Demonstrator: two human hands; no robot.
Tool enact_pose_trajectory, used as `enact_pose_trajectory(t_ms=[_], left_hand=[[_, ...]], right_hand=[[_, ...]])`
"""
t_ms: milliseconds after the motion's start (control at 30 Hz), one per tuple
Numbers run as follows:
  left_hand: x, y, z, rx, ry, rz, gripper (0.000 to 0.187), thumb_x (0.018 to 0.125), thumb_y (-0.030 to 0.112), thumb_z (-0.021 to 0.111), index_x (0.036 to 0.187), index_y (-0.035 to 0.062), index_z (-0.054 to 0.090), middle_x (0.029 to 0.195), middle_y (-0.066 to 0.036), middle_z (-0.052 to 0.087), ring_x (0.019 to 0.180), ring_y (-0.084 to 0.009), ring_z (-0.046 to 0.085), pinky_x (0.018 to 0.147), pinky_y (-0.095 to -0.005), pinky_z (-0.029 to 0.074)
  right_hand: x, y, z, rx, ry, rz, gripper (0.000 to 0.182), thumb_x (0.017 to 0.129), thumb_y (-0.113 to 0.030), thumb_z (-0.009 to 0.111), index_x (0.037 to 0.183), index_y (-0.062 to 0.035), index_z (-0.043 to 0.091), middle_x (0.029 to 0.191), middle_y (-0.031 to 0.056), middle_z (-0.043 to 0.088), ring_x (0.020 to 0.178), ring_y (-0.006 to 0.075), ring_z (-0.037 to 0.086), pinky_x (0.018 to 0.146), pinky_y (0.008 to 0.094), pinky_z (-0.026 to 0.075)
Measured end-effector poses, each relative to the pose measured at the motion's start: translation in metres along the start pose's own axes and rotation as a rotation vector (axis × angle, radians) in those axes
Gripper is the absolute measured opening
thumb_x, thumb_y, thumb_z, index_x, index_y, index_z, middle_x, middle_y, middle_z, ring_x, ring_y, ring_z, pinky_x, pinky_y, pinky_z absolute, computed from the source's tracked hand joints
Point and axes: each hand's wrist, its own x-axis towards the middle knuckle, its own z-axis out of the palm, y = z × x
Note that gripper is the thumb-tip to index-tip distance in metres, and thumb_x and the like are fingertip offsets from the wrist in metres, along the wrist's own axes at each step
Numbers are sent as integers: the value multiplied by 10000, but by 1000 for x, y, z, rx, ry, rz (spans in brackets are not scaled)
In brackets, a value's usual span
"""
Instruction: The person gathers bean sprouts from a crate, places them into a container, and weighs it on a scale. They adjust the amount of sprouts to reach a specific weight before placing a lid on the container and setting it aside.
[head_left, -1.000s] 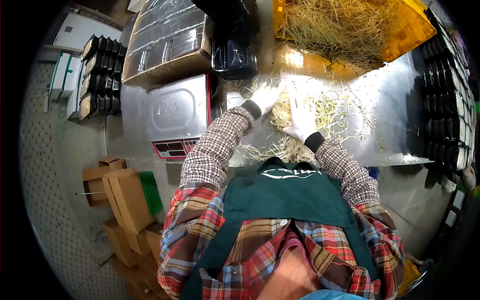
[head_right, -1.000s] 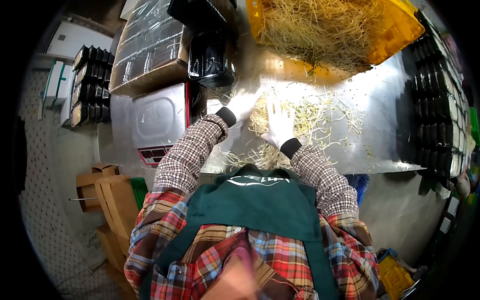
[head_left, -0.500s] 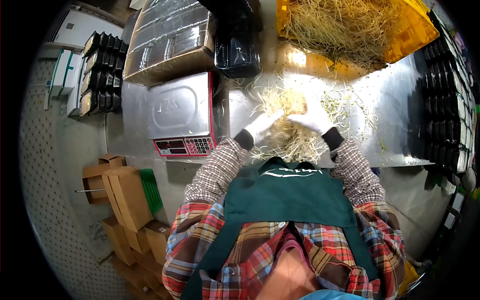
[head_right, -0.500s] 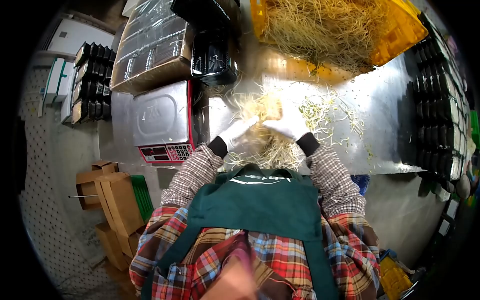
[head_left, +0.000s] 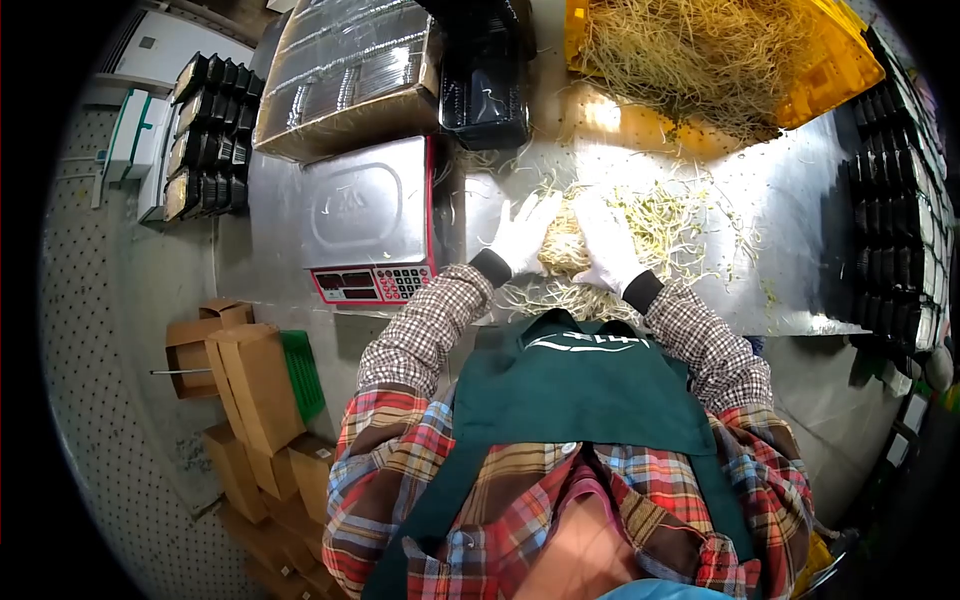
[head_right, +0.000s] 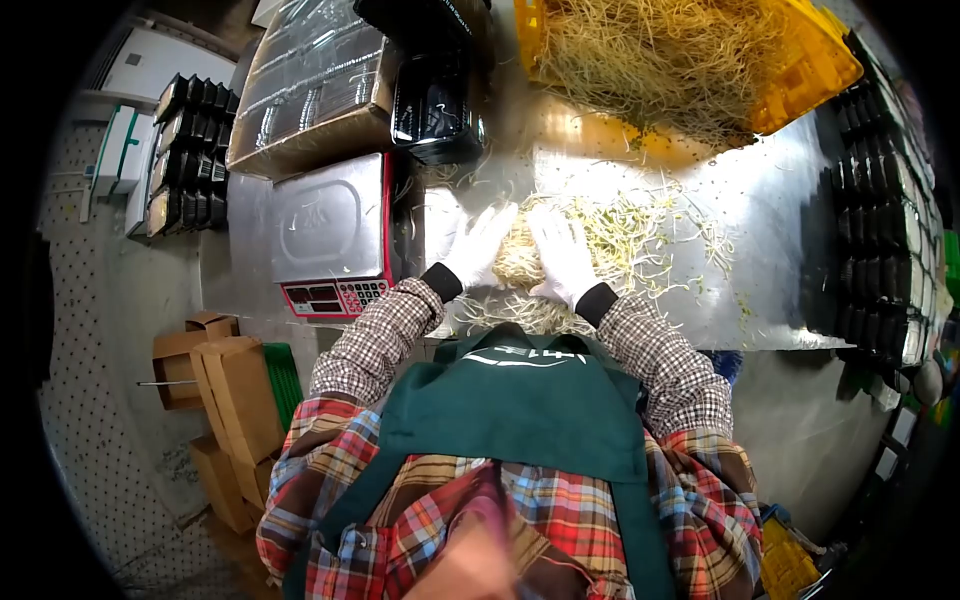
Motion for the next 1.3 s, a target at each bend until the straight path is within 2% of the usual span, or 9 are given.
enact_pose_trajectory(t_ms=[233,500,667,900,1000,1033,1133,1167,1300], left_hand=[[18,-18,28,-290,113,-68,420,995,223,411,1375,49,459,1226,-197,619,1067,-349,628,932,-398,495],[26,-7,38,-318,4,-66,373,1003,269,397,1311,100,523,1209,-207,615,1067,-346,628,900,-397,508],[11,-17,40,-287,134,33,391,970,228,444,1344,125,492,1135,-183,628,1036,-334,637,873,-429,512],[8,-3,-4,-106,41,-8,763,730,143,754,1406,67,410,1260,-208,553,1094,-380,585,886,-411,515],[-5,-13,-25,72,101,-37,595,786,77,663,1341,22,455,1190,-207,567,973,-341,634,840,-425,532],[-11,-27,-31,105,152,56,433,794,93,647,1213,9,580,1178,-210,580,951,-341,647,809,-422,541],[-35,-36,-103,-29,112,-97,192,837,177,624,873,6,705,955,-203,661,912,-354,669,793,-417,544],[-30,-56,-100,-4,213,-220,185,829,194,660,909,31,694,911,-177,663,891,-354,657,783,-421,537],[9,-83,-143,103,814,-278,255,873,236,669,1057,59,659,937,-161,669,933,-341,654,803,-430,529]], right_hand=[[4,18,14,85,-13,136,735,793,14,552,1481,-27,296,1011,203,645,969,374,631,808,420,523],[-14,60,-44,-126,-160,44,139,782,-34,564,900,-50,636,936,162,658,892,328,664,751,408,551],[-22,95,-121,45,-335,322,356,775,-66,605,1131,-69,631,1000,178,664,951,339,653,851,412,532],[10,57,-81,319,196,78,478,756,-70,600,1234,-64,590,1091,200,646,1022,359,616,916,413,509],[41,43,-25,202,53,-77,548,758,-169,687,1281,-73,557,1105,203,636,1025,366,610,908,428,514],[43,39,-29,74,-221,10,876,674,-408,824,1389,-61,457,1282,247,550,1192,384,538,1014,469,447],[34,26,-20,-83,-3,-47,1256,504,-597,878,1473,-27,317,1469,282,365,1372,427,354,1119,538,309],[35,14,-29,-39,-40,-35,1374,453,-630,883,1496,-2,246,1549,291,212,1441,470,186,1153,594,185],[37,-27,-25,-183,-122,-65,1412,418,-592,902,1521,-45,212,1536,275,260,1421,477,231,1150,616,173]])
